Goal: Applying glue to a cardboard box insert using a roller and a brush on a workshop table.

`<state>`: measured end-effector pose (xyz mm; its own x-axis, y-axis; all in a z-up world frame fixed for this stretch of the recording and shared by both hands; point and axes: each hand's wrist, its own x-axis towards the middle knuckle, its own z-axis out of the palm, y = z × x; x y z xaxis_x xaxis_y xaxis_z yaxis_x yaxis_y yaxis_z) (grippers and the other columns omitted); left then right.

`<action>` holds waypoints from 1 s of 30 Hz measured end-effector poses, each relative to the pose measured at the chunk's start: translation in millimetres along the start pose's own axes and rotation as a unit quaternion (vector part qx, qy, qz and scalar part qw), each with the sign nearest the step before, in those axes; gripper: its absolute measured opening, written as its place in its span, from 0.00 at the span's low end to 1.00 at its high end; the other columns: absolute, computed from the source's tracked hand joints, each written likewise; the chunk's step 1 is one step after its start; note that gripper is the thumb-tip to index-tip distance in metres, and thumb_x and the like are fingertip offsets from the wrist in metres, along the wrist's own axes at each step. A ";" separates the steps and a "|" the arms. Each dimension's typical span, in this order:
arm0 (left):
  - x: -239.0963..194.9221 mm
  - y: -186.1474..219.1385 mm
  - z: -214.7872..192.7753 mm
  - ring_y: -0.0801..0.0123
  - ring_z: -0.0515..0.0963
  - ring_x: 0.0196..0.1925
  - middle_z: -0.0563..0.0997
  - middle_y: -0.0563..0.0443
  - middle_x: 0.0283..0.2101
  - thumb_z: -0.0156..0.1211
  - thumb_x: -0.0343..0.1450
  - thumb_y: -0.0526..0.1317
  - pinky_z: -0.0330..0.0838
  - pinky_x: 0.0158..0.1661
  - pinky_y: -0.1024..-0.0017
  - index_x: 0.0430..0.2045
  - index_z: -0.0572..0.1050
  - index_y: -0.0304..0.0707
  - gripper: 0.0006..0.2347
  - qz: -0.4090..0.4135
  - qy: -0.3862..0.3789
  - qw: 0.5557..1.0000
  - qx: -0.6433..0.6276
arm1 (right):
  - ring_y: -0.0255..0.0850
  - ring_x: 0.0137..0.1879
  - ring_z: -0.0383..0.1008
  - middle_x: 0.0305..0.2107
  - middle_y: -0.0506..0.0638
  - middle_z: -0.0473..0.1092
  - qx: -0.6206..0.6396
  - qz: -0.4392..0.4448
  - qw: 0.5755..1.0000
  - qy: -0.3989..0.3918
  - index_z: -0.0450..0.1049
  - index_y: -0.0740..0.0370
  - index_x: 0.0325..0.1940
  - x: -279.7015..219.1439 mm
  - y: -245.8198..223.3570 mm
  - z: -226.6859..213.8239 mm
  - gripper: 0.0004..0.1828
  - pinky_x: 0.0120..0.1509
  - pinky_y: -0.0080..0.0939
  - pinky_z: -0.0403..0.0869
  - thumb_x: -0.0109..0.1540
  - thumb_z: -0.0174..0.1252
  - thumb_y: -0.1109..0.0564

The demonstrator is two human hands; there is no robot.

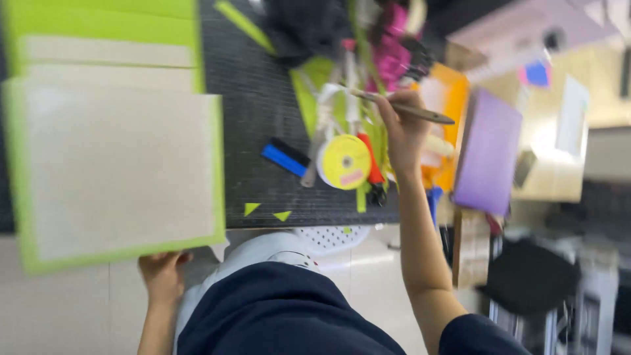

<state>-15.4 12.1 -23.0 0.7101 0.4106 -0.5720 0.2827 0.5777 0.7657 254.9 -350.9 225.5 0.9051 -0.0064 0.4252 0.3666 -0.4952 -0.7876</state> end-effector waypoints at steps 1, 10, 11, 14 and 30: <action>-10.2 15.6 8.8 0.73 0.77 0.32 0.81 0.54 0.37 0.68 0.59 0.30 0.73 0.22 0.77 0.36 0.76 0.43 0.14 -0.012 0.037 0.998 0.051 | 0.33 0.37 0.68 0.30 0.46 0.68 -0.035 0.072 0.996 0.033 0.70 0.58 0.38 -14.6 10.7 -33.1 0.07 0.44 0.31 0.68 0.66 0.62 0.63; -13.4 33.1 12.1 0.73 0.78 0.42 0.79 0.58 0.48 0.63 0.61 0.29 0.74 0.27 0.79 0.51 0.71 0.53 0.24 -0.058 0.100 0.986 0.123 | 0.37 0.35 0.79 0.28 0.48 0.78 -0.349 0.199 0.916 0.014 0.77 0.61 0.34 -121.8 100.8 -169.6 0.09 0.50 0.43 0.66 0.65 0.66 0.55; -15.9 41.0 17.1 0.69 0.78 0.46 0.78 0.60 0.53 0.63 0.60 0.29 0.75 0.28 0.77 0.54 0.70 0.55 0.27 -0.065 0.112 0.980 0.153 | 0.37 0.38 0.78 0.29 0.44 0.79 -0.370 0.203 0.907 -0.008 0.78 0.58 0.32 -124.4 110.7 -165.1 0.11 0.62 0.52 0.57 0.64 0.66 0.50; -18.0 42.3 10.3 0.72 0.75 0.45 0.77 0.57 0.53 0.63 0.63 0.32 0.74 0.30 0.78 0.56 0.68 0.49 0.25 -0.052 0.090 0.973 0.208 | 0.34 0.42 0.75 0.28 0.41 0.78 -0.400 0.246 0.881 -0.051 0.77 0.55 0.30 -131.0 135.4 -157.8 0.14 0.57 0.50 0.51 0.65 0.61 0.46; 7.2 -8.1 -73.7 0.56 0.76 0.58 0.78 0.47 0.57 0.59 0.63 0.20 0.67 0.61 0.44 0.57 0.71 0.46 0.27 -0.073 -0.159 0.975 -0.136 | 0.37 0.32 0.75 0.28 0.54 0.78 -0.415 0.054 0.903 0.096 0.83 0.66 0.38 -117.6 144.6 -151.9 0.09 0.35 0.42 0.71 0.72 0.69 0.61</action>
<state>-60.0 62.4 -55.0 0.8513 0.0950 -0.5160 0.2454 0.7972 0.5516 168.7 -553.7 129.3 0.8425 -0.2050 0.4982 -0.0814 -0.9626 -0.2585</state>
